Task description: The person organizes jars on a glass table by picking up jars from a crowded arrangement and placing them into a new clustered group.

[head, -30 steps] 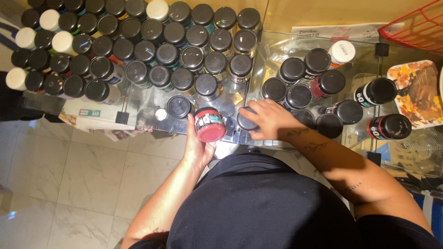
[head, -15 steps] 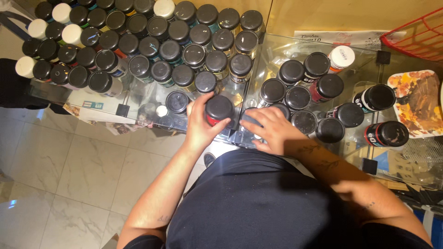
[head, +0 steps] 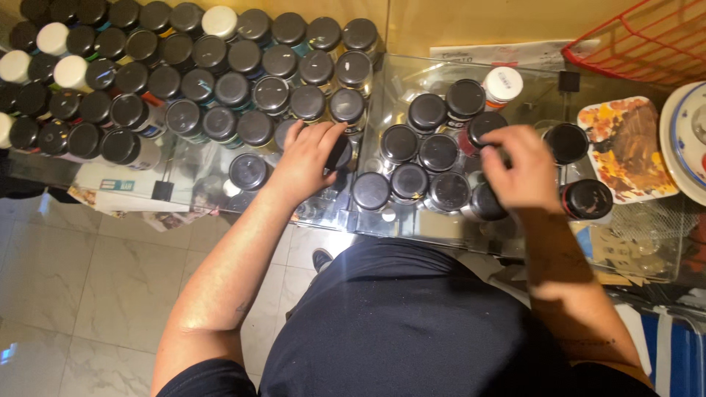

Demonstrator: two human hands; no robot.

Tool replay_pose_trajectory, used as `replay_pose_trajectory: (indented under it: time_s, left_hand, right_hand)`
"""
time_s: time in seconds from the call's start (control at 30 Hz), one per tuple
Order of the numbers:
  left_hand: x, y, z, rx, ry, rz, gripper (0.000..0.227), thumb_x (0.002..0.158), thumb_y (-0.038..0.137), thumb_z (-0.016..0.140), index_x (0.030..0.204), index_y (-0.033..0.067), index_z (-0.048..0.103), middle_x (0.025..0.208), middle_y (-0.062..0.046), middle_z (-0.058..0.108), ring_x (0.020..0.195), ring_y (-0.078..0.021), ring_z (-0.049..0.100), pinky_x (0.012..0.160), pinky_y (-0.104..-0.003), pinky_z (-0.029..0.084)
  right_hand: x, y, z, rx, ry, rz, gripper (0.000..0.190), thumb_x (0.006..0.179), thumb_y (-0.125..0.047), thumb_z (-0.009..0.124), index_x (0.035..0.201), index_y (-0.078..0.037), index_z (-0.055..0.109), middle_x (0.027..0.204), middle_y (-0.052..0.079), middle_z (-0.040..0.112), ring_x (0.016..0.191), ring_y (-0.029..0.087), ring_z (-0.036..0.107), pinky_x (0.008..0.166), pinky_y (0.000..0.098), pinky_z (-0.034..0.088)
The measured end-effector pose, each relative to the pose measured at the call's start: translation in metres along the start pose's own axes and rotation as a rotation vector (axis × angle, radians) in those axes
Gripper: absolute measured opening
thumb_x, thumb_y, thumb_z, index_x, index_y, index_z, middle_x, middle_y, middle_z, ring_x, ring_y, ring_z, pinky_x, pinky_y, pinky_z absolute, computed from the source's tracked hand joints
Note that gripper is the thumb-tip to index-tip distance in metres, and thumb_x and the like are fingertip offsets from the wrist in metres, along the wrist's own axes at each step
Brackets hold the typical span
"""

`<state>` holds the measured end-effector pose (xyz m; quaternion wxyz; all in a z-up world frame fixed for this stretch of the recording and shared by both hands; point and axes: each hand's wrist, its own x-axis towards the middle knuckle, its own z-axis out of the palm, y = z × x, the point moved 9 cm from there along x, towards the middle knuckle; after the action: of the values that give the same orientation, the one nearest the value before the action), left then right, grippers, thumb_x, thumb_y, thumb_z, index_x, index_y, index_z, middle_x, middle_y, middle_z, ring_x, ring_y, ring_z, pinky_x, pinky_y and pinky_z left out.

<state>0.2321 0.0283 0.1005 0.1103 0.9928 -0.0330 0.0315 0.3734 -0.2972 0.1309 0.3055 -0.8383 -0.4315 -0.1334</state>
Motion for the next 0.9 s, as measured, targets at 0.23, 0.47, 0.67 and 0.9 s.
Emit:
replay_pose_trajectory:
  time_s: [0.23,0.47,0.67,0.9]
  left_hand:
    - [0.000,-0.008,-0.001,0.066,0.001,-0.105,0.091,0.070,0.027,0.084,0.152,0.0184,0.046,0.146,-0.006,0.051,0.135,-0.0269,0.047,0.111,-0.052,0.029]
    - [-0.007,-0.010,0.002,0.068,0.062,-0.116,0.079,0.077,0.030,0.082,0.149,0.0168,0.050,0.151,-0.006,0.050,0.136,-0.0268,0.046,0.113,-0.053,0.028]
    - [-0.008,-0.010,0.000,-0.072,0.080,-0.086,0.074,0.080,0.021,0.081,0.148,0.0144,0.052,0.154,-0.011,0.050,0.140,-0.0320,0.048,0.117,-0.059,0.029]
    - [-0.010,-0.012,0.011,-0.104,0.080,-0.062,0.077,0.085,0.023,0.078,0.154,0.0171,0.046,0.161,-0.010,0.042,0.149,-0.0341,0.040,0.122,-0.059,0.028]
  right_hand:
    - [0.048,-0.013,0.012,-0.144,-0.046,-0.034,0.023,0.093,-0.013,0.080,0.115,-0.012,0.075,0.110,0.010,0.068,0.105,0.035,0.069,0.095,0.0460,0.052]
    - [0.131,-0.088,0.157,-0.004,-0.331,-0.240,0.055,0.075,-0.024,0.085,0.124,-0.008,0.066,0.111,0.015,0.065,0.107,0.039,0.066,0.094,0.0516,0.053]
    - [0.151,-0.088,0.216,-0.037,-0.511,-0.232,0.062,0.080,-0.026,0.080,0.135,-0.009,0.057,0.112,0.015,0.057,0.103,0.044,0.066,0.089,0.0555,0.055]
    - [0.156,-0.093,0.213,0.067,-0.534,-0.251,0.051,0.086,-0.014,0.075,0.133,-0.004,0.056,0.113,0.018,0.053,0.098,0.049,0.066,0.084,0.0584,0.058]
